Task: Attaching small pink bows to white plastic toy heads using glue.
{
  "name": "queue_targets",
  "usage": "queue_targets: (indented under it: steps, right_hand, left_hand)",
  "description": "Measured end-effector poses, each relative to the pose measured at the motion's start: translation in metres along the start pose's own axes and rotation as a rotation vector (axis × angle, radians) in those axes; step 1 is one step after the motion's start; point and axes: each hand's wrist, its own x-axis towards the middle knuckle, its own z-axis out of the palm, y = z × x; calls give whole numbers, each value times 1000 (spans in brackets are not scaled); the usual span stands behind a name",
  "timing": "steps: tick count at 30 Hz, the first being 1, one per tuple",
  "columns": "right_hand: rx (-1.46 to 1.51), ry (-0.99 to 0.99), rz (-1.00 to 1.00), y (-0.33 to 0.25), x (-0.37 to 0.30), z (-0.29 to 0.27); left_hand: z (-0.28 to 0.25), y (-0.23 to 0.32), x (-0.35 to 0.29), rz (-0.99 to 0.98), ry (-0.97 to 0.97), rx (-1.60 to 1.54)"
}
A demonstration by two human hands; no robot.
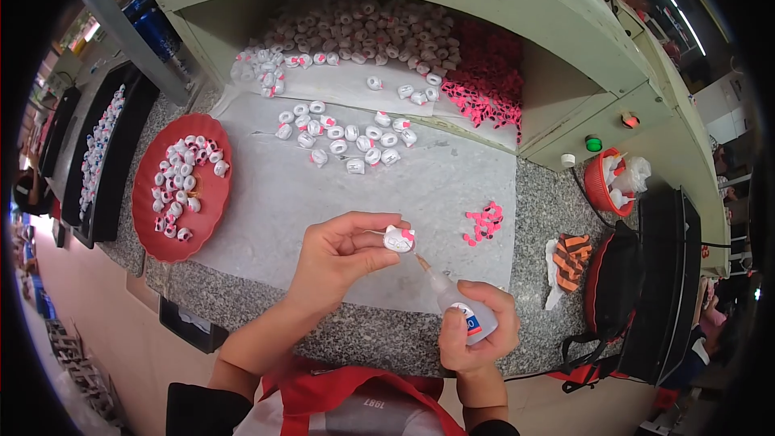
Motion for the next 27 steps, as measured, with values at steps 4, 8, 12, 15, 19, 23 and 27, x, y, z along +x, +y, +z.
queue_targets:
  steps: [4,8,12,15,19,23,27]
  right_hand:
    - [-5,-1,-87,2,5,-2]
    - [-30,-3,-17,0,1,-1]
    - [-4,-18,-2,-2,0,-2]
    - [24,-23,17,-3,0,-1]
    - [42,-21,55,-4,1,0]
    - [57,-13,55,-3,-1,-1]
    - [39,-18,-1,1,2,1]
  left_hand:
    - [-1,0,1,-15,15,-22]
    - [-2,0,2,-3,23,-23]
    - [-1,0,2,-2,17,-17]
    - [-1,0,1,-17,-1,-30]
    - [-1,-1,1,-12,-7,-20]
    - [3,2,1,59,-13,33]
    - [4,1,-1,97,-2,62]
